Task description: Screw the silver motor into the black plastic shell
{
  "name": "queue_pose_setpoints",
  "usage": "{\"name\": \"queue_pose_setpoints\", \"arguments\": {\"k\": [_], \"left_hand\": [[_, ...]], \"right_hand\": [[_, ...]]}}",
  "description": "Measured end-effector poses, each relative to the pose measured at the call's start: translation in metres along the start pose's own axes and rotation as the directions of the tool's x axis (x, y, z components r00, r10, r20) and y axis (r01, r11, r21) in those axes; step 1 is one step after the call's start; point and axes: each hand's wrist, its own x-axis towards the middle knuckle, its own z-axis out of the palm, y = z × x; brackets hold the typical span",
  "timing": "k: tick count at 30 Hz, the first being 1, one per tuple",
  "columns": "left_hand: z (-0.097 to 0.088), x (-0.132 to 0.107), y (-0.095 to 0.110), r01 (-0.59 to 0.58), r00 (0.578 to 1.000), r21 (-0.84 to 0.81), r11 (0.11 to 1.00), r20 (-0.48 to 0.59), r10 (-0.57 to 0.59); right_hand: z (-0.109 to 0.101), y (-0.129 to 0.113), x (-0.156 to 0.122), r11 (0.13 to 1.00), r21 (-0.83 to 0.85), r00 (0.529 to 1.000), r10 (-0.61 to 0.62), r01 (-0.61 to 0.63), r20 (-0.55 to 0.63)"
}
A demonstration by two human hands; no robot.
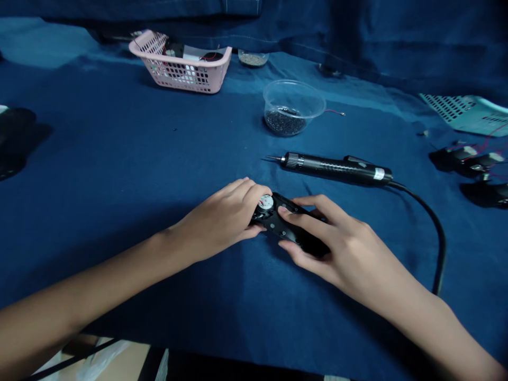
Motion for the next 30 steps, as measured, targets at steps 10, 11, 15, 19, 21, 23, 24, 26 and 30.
{"name": "queue_pose_setpoints", "arguments": {"k": [10,11,15,19,21,23,24,26,30], "left_hand": [[-0.004,0.001,0.001,0.002,1.0,-0.013,1.0,0.023,-0.002],[-0.007,0.0,-0.001,0.013,0.999,-0.037,0.999,0.05,-0.011],[-0.019,-0.001,-0.005,0.138,0.978,-0.228,0.964,0.186,-0.096],[-0.017,0.001,-0.007,0.178,0.98,-0.291,0.94,0.139,-0.143],[-0.012,0.003,-0.009,0.139,0.989,-0.265,0.954,0.082,-0.121],[-0.008,0.005,-0.011,0.106,0.993,-0.253,0.962,0.068,-0.092],[-0.007,0.006,-0.012,0.098,0.994,-0.256,0.962,0.07,-0.083],[-0.007,0.007,-0.014,0.086,0.995,-0.268,0.96,0.075,-0.068],[-0.011,0.008,-0.017,0.06,0.997,-0.294,0.954,0.059,-0.044]], "right_hand": [[-0.001,0.0,-0.001,1.0,-0.005,1.0,0.01,-0.01,0.002],[-0.001,0.0,-0.001,1.0,-0.004,1.0,0.01,-0.01,0.004],[0.0,0.001,-0.001,1.0,-0.014,1.0,0.013,-0.013,0.008],[0.001,0.0,-0.001,1.0,-0.004,1.0,0.029,-0.029,0.006],[0.001,0.0,-0.001,1.0,0.002,1.0,0.031,-0.031,0.006],[0.001,0.0,-0.001,1.0,0.002,0.999,0.03,-0.03,0.011],[0.001,0.0,-0.001,1.0,-0.001,0.999,0.029,-0.029,0.013],[0.0,0.0,-0.001,1.0,-0.008,1.0,0.022,-0.021,0.011],[-0.002,0.0,-0.001,1.0,-0.029,1.0,-0.006,0.006,0.006]]}}
